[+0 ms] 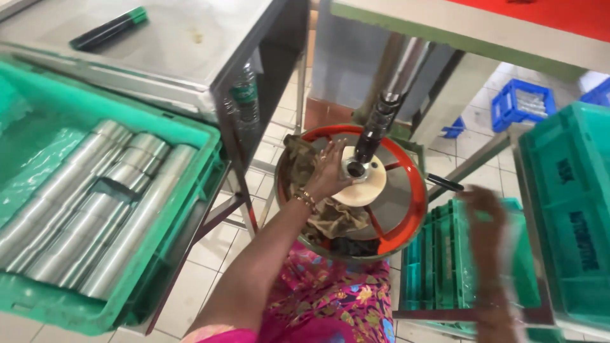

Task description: Operating a vertical press and organizing metal cylinders between containers on a fabrication floor.

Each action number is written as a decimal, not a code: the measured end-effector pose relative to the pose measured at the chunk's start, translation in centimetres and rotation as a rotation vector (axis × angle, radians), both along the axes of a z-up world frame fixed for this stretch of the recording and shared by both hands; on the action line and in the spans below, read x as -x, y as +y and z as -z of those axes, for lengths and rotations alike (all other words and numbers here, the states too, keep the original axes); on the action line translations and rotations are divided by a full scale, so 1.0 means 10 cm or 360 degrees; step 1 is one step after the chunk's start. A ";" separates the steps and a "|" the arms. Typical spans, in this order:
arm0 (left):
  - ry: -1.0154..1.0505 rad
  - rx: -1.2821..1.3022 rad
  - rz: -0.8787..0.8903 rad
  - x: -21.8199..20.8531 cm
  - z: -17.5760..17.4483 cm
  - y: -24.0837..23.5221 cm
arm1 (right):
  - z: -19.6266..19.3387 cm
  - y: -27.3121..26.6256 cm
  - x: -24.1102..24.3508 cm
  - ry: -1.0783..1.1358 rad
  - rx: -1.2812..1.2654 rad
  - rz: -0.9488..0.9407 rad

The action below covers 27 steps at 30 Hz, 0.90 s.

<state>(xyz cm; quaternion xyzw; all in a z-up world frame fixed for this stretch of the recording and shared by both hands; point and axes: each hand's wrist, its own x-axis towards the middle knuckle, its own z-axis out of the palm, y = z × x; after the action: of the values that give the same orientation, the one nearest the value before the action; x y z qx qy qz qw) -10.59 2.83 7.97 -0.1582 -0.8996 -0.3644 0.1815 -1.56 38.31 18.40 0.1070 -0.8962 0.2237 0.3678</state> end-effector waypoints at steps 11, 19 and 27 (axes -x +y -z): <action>-0.0343 0.0031 0.0051 -3.11 -2.09 -1.21 | 1.21 -1.37 1.37 -0.0749 0.0095 -0.0713; -0.0746 -0.0068 -0.0865 -3.97 -2.43 -2.28 | 1.57 -1.32 1.70 -0.0086 -0.0739 -0.1043; -0.0485 0.0092 -0.1082 -3.76 -2.36 -3.14 | 1.31 -1.35 1.55 0.0194 -0.1295 -0.0859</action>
<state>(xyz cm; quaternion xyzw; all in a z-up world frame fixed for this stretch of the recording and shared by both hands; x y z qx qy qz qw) 27.03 -28.56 31.61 0.2005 -0.9273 -0.2773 0.1517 -17.08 24.81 5.28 0.4832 -0.8281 -0.0639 0.2770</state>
